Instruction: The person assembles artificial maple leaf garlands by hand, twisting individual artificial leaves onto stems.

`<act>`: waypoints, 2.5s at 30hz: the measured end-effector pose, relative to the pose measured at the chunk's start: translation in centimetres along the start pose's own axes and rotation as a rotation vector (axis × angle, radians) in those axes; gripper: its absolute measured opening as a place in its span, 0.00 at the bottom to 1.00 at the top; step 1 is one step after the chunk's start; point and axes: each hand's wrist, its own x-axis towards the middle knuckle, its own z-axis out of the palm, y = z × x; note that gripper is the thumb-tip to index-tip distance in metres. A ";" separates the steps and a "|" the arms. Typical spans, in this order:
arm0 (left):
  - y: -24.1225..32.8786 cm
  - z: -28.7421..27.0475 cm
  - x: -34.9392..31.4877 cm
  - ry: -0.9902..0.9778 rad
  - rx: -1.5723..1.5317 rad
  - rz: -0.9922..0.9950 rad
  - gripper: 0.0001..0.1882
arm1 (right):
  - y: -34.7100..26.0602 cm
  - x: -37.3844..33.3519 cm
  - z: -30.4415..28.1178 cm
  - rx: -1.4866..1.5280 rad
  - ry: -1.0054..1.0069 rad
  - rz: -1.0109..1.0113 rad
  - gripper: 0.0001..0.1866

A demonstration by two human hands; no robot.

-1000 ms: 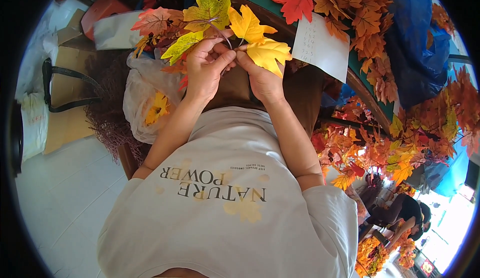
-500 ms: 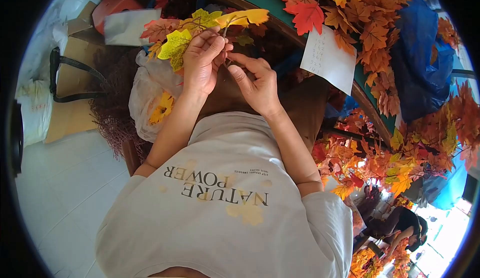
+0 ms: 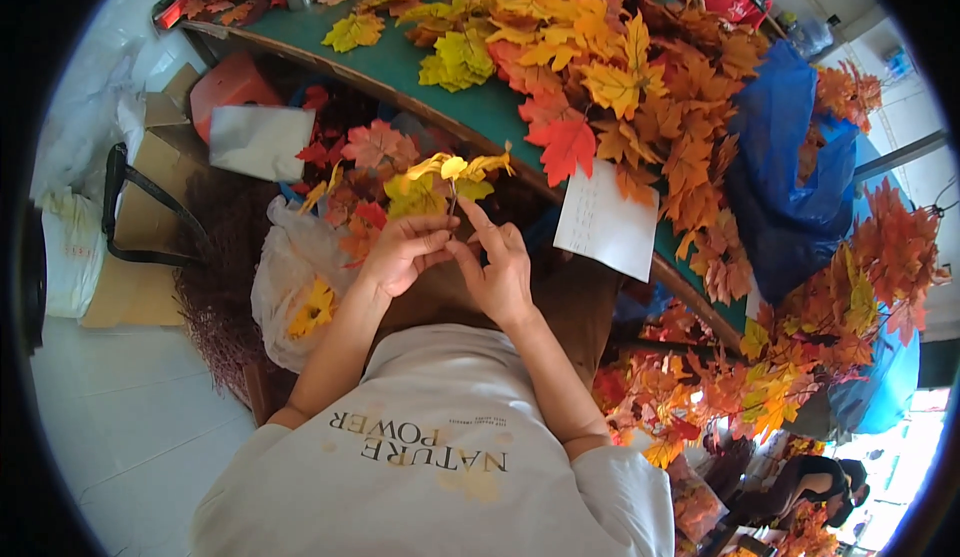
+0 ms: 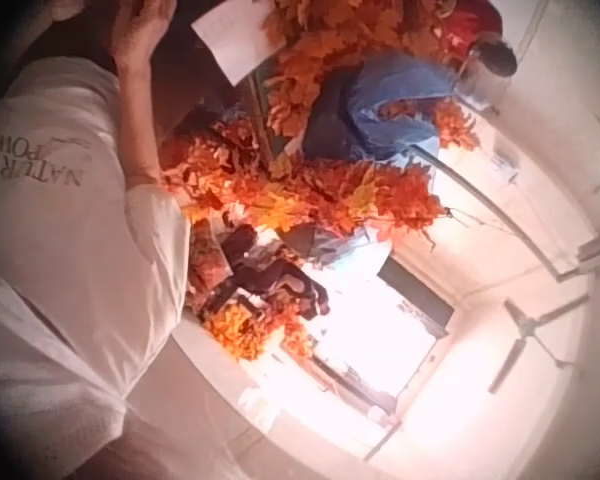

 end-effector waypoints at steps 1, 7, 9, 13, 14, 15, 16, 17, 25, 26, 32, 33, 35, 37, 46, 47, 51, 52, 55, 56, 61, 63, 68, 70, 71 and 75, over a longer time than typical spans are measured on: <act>-0.2 0.1 -0.1 0.043 -0.044 -0.011 0.10 | -0.3 0.0 0.0 0.014 0.031 0.034 0.24; -2.3 0.3 1.0 0.109 -0.219 0.123 0.04 | 0.5 -0.4 1.5 0.107 0.095 0.142 0.10; -2.8 0.3 1.2 0.125 -0.264 0.203 0.03 | -0.2 -0.7 1.5 -0.184 0.038 0.037 0.08; -2.6 0.4 0.7 0.133 -0.284 0.148 0.02 | -0.5 -0.1 1.8 -0.262 0.133 -0.150 0.07; -2.4 0.5 0.7 0.123 -0.263 0.155 0.03 | -0.4 0.0 1.4 -0.280 0.145 -0.138 0.07; -2.8 0.5 1.1 0.157 -0.273 0.145 0.04 | -0.3 0.0 0.9 -0.347 0.124 -0.207 0.07; -2.9 0.6 1.3 0.186 -0.274 0.135 0.04 | -0.3 -0.1 0.5 -0.414 0.108 -0.273 0.07; -2.7 0.5 1.4 0.208 -0.245 0.122 0.05 | -0.1 -0.3 0.1 -0.439 0.055 -0.298 0.13; -0.4 -1.9 1.4 0.158 -0.200 0.168 0.02 | -0.8 0.0 -7.7 -0.392 0.295 -0.349 0.14; 0.0 -1.5 1.5 0.122 -0.226 0.124 0.03 | 0.0 -0.1 -9.9 -0.459 0.368 -0.323 0.11; 0.0 -0.4 1.4 -0.016 -0.319 -0.002 0.06 | 5.7 -0.4 -25.5 -0.988 0.705 0.110 0.07; -0.2 -0.3 1.5 -0.040 -0.327 -0.016 0.06 | 7.2 -0.8 -26.8 -0.993 0.710 0.114 0.07; -0.5 -0.6 1.5 -0.060 -0.337 -0.004 0.07 | 9.6 -1.1 -28.1 -1.113 0.485 0.282 0.09; -0.8 -1.1 0.9 -0.053 -0.352 0.037 0.08 | 10.2 -1.0 -28.4 -1.095 0.328 0.385 0.10; 0.2 0.8 0.3 -0.027 -0.337 0.120 0.02 | 1.5 4.2 -22.5 -1.110 0.352 -0.018 0.10; 0.5 1.1 0.0 -0.004 -0.332 0.137 0.02 | 0.5 5.2 -21.2 -1.033 0.337 -0.136 0.08; 0.9 1.4 -0.3 0.030 -0.331 0.151 0.02 | -1.0 10.9 -15.5 -0.745 0.250 -0.458 0.07; 1.1 1.3 -0.2 0.027 -0.339 0.148 0.02 | -1.1 12.5 -14.2 -0.677 0.214 -0.494 0.07; 1.1 1.4 0.1 0.007 -0.345 0.128 0.02 | -1.4 15.9 -11.3 -0.722 0.016 -0.386 0.06; 1.3 1.4 0.1 0.004 -0.355 0.147 0.02 | -0.5 16.8 -11.0 -0.752 -0.016 -0.356 0.06; 1.6 0.5 0.4 -0.049 -0.406 0.177 0.02 | 1.9 19.1 -12.7 -0.632 0.160 -0.319 0.07; 1.3 -0.1 0.5 -0.052 -0.393 0.194 0.03 | 2.8 18.6 -14.2 -0.662 0.219 -0.234 0.06; 0.8 -0.2 0.4 -0.035 -0.410 0.156 0.04 | 4.1 16.0 -16.3 -0.562 0.133 -0.192 0.08; 0.5 0.0 0.4 -0.011 -0.377 0.122 0.04 | 4.0 15.1 -16.0 -0.659 -0.033 -0.462 0.12; 0.3 0.0 0.4 -0.010 -0.371 0.119 0.04 | 4.1 14.9 -15.8 -0.772 -0.123 -0.512 0.16; -0.1 0.3 0.4 0.010 -0.356 0.100 0.04 | 5.6 15.9 -14.7 -0.915 -0.182 -0.574 0.18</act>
